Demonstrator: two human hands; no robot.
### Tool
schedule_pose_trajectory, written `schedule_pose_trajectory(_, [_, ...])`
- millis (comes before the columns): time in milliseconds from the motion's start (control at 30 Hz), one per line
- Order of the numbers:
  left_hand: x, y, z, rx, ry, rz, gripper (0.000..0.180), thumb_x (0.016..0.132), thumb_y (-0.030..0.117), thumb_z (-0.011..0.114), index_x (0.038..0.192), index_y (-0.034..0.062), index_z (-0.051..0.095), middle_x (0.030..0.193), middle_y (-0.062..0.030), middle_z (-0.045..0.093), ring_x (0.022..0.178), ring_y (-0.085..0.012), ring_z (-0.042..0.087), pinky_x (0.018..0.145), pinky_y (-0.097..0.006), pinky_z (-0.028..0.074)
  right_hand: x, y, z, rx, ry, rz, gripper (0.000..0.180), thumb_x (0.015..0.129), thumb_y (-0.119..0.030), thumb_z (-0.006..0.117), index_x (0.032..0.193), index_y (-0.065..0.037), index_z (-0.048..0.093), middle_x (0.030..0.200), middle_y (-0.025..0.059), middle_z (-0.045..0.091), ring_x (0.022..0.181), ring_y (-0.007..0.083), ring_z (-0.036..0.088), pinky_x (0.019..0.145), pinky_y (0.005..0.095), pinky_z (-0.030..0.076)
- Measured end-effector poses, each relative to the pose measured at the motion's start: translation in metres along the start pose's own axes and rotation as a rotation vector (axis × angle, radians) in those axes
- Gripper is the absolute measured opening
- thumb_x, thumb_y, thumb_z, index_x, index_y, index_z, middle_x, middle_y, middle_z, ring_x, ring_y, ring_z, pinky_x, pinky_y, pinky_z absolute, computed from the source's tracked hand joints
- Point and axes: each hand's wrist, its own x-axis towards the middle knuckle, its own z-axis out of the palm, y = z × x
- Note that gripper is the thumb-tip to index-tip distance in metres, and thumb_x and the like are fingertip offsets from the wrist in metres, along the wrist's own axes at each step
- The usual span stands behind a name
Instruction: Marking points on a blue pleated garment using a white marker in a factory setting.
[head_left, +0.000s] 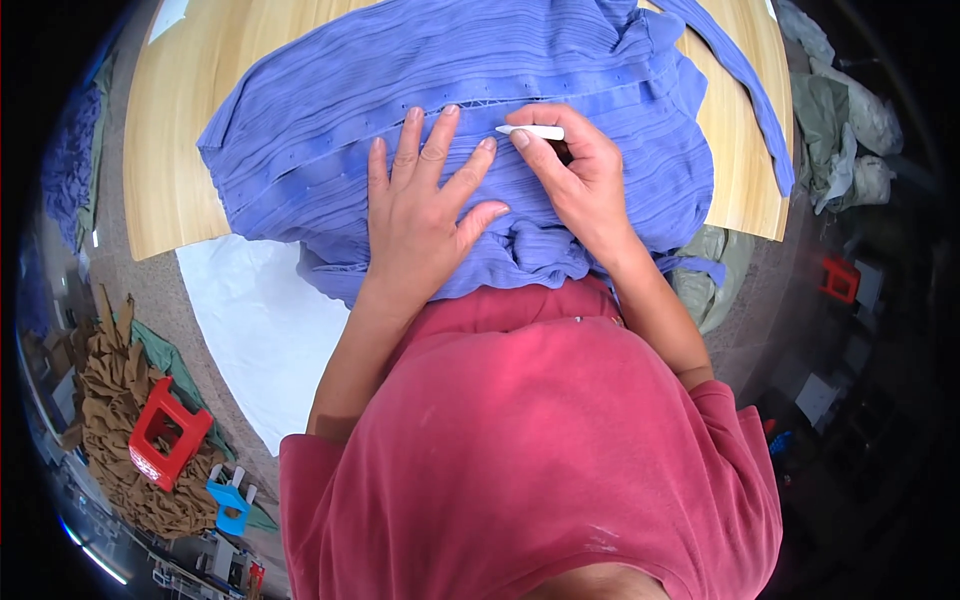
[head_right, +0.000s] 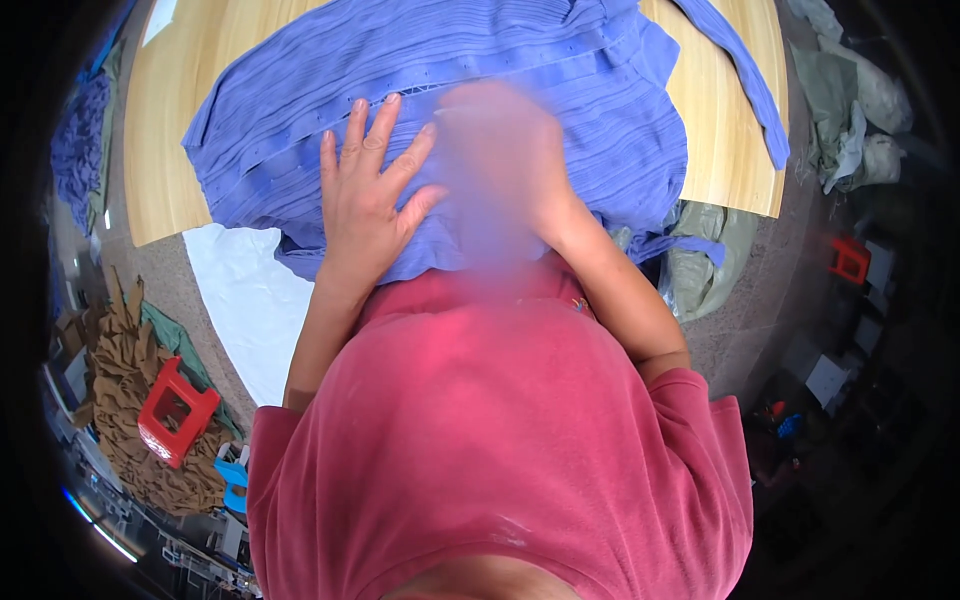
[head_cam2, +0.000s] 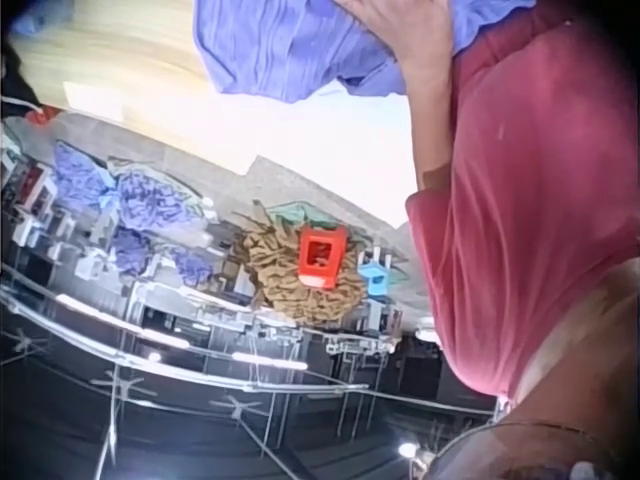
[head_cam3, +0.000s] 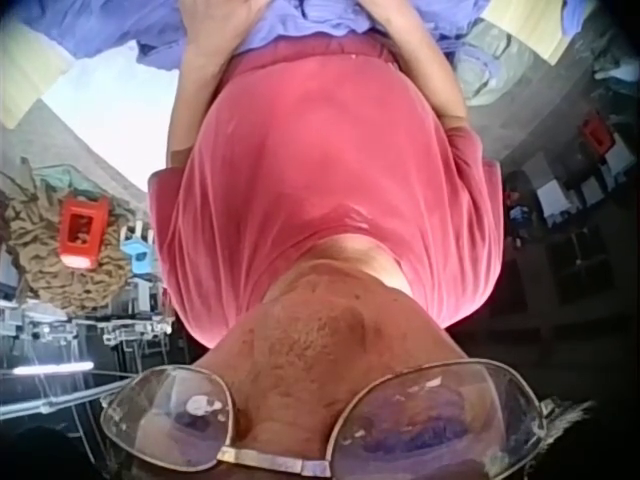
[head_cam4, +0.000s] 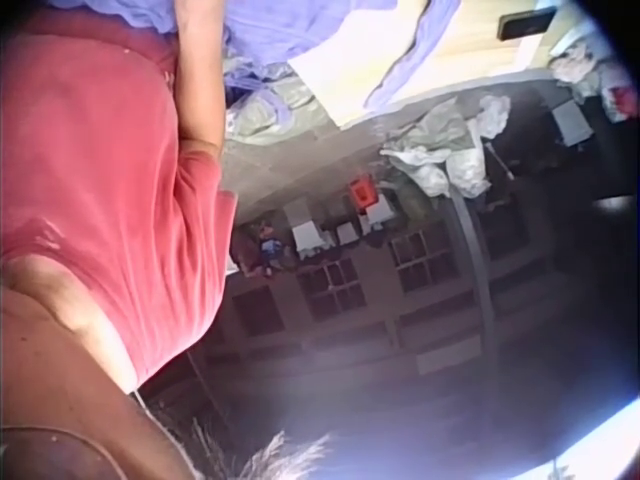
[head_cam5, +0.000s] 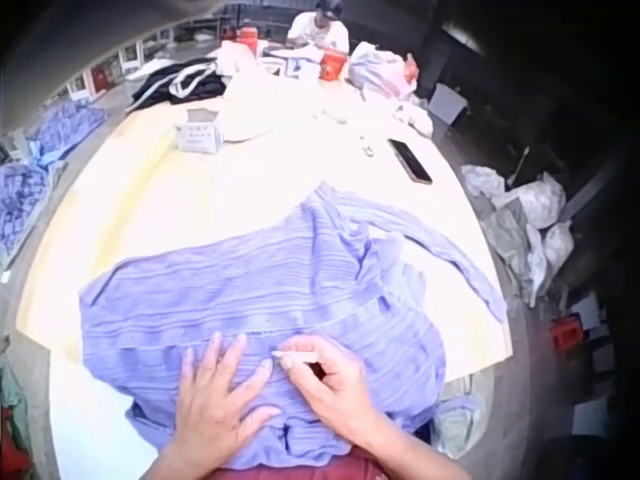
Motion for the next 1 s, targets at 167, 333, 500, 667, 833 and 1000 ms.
schedule_pose_trajectory(167, [-0.001,-0.001,0.001,0.022,-0.004,0.006,0.058,0.075,0.046,0.072,0.127,0.0239,0.063,0.147,-0.0083,0.044,0.138,-0.0355,0.035,0.104,-0.062,0.03,0.007,-0.008,0.004,-0.054,-0.049,-0.092,0.014,0.089,-0.008,0.066,0.102,-0.003,0.068,0.091,0.0043,0.067,0.081,0.0124,0.06,0.071,0.0258,0.047])
schedule_pose_trajectory(333, [-0.001,-0.001,0.002,0.003,0.001,0.005,0.059,0.074,0.045,0.073,0.128,0.0237,0.062,0.147,-0.0082,0.044,0.138,-0.0351,0.035,0.104,-0.062,0.03,0.01,-0.01,0.009,-0.17,-0.074,-0.144,0.014,0.087,-0.01,0.067,0.1,-0.005,0.07,0.09,0.0072,0.068,0.08,0.0189,0.062,0.071,0.0294,0.048])
schedule_pose_trajectory(500, [-0.002,0.0,0.002,-0.01,0.011,0.006,0.059,0.073,0.044,0.074,0.127,0.0231,0.063,0.146,-0.0083,0.044,0.138,-0.0346,0.035,0.105,-0.062,0.03,0.013,-0.01,0.01,-0.26,-0.078,-0.238,0.014,0.085,-0.01,0.068,0.099,-0.006,0.07,0.088,0.0064,0.068,0.078,0.022,0.063,0.068,0.0313,0.049])
schedule_pose_trajectory(667, [-0.002,-0.002,0.003,-0.013,0.01,0.003,0.057,0.073,0.044,0.075,0.125,0.0218,0.065,0.146,-0.008,0.045,0.139,-0.0344,0.034,0.106,-0.062,0.029,0.016,-0.017,0.012,-0.301,-0.076,-0.235,0.013,0.084,-0.011,0.069,0.097,-0.008,0.07,0.085,0.0054,0.067,0.075,0.0227,0.062,0.064,0.0318,0.048])
schedule_pose_trajectory(833, [-0.001,-0.001,0.003,-0.011,0.016,0.006,0.056,0.073,0.044,0.074,0.123,0.0215,0.065,0.146,-0.008,0.045,0.139,-0.034,0.035,0.106,-0.062,0.029,0.021,-0.021,0.015,-0.491,-0.051,-0.339,0.011,0.083,-0.012,0.07,0.094,-0.009,0.069,0.082,0.0063,0.065,0.071,0.024,0.061,0.061,0.0316,0.048])
schedule_pose_trajectory(1000, [-0.001,-0.008,-0.003,0.012,0.027,0.025,0.054,0.074,0.047,0.073,0.122,0.023,0.066,0.144,-0.0062,0.047,0.137,-0.0322,0.038,0.106,-0.06,0.029,0.036,-0.005,-0.005,-0.068,0.013,0.07,0.017,0.096,-0.019,0.062,0.097,-0.003,0.066,0.082,-0.0015,0.065,0.071,0.0041,0.057,0.061,0.0201,0.046])
